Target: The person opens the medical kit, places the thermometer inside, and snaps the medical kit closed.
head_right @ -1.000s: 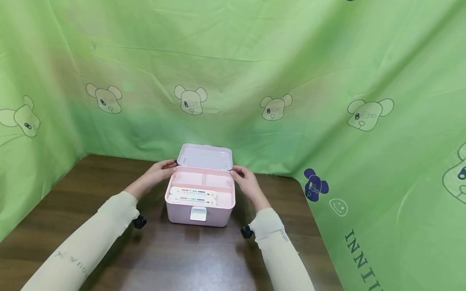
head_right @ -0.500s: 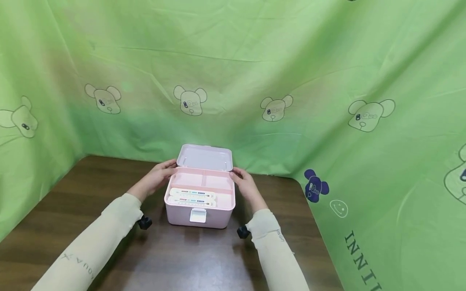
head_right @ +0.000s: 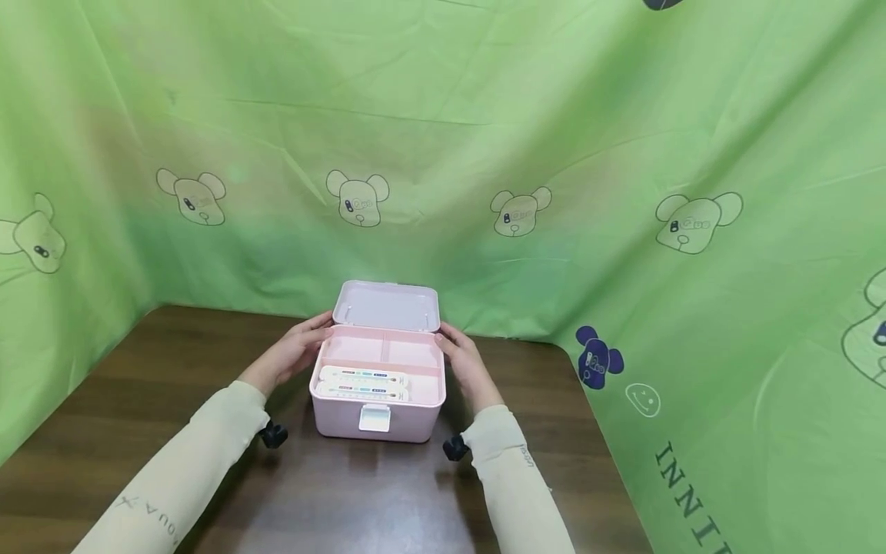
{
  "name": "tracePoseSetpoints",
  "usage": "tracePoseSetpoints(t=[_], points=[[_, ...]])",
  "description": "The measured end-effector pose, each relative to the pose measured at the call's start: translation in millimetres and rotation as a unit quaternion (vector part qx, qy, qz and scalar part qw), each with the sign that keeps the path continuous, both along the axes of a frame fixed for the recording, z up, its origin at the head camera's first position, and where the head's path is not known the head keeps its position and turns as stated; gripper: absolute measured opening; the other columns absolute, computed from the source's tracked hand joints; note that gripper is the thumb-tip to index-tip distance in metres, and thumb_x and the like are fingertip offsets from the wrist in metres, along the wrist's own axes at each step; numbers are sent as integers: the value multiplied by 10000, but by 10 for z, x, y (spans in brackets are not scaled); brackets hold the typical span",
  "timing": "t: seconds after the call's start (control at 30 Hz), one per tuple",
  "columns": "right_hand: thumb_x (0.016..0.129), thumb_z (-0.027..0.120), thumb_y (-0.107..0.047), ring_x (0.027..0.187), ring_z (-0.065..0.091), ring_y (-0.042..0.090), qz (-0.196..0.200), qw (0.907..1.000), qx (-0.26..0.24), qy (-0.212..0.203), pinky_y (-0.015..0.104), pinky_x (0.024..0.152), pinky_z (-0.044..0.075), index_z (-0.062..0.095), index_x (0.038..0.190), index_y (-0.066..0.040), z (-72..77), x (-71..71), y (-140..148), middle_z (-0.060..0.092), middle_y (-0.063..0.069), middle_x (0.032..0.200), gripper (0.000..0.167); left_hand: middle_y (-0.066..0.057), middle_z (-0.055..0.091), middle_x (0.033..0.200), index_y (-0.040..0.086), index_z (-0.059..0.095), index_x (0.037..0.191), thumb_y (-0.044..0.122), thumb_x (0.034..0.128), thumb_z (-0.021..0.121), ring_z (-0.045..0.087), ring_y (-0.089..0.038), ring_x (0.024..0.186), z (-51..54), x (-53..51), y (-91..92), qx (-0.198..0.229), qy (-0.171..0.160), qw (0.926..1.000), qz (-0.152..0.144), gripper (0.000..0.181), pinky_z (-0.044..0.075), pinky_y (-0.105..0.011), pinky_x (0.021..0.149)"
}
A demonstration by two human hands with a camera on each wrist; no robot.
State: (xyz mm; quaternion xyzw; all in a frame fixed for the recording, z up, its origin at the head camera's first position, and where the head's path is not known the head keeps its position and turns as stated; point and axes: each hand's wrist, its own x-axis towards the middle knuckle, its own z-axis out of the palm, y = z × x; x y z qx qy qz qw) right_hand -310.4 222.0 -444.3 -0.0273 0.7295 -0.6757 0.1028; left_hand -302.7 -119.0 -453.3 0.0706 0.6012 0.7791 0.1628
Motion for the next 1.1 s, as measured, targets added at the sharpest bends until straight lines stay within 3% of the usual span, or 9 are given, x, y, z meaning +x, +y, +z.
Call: tracePoseSetpoints(t=[0.3, 0.57, 0.73, 0.93, 1.1], points=[[1083, 513, -180, 1168, 586, 131, -50, 9999, -10, 117, 221, 918, 519, 371, 1589, -66, 27, 27, 10, 385, 157, 1623, 537, -156, 83, 1716, 50, 97, 1647, 50, 1079, 437, 180, -291, 1563, -6, 30, 12, 45, 66, 9999, 100, 661, 192, -440, 1268], [1068, 534, -131, 1304, 500, 223, -128, 9992, -27, 378, 185, 917, 505, 397, 1574, -58, 38, 30, 4, 412, 156, 1601, 529, -141, 92, 1716, 74, 123, 1648, 62, 1072, 464, 126, -267, 1578, 33, 69, 26, -101, 183, 9996, 172, 670, 185, -448, 1275], [1064, 532, -102, 1244, 536, 231, -221, 9987, -60, 456, 196, 909, 514, 418, 1566, -76, 30, 36, 2, 483, 168, 1538, 515, -140, 105, 1715, 82, 135, 1648, 41, 1071, 462, 127, -264, 1578, 43, 84, 31, -20, 219, 9996, 191, 664, 189, -449, 1273], [1038, 561, -45, 1386, 472, 284, -346, 9968, -193, 693, 199, 987, 474, 416, 1559, -46, 15, 15, -26, 437, 141, 1592, 541, -131, 139, 1711, 98, 165, 1648, 26, 1061, 479, 144, -254, 1576, 64, 87, 33, -45, 305, 9990, 327, 669, 209, -452, 1267], [1014, 582, 2, 1410, 457, 343, -440, 9945, -408, 861, 150, 946, 488, 427, 1544, -12, -6, -7, -43, 436, 156, 1592, 552, -108, 198, 1701, 146, 220, 1645, 37, 1057, 499, 194, -242, 1566, 81, 90, 32, -213, 301, 9984, 428, 660, 246, -447, 1257]])
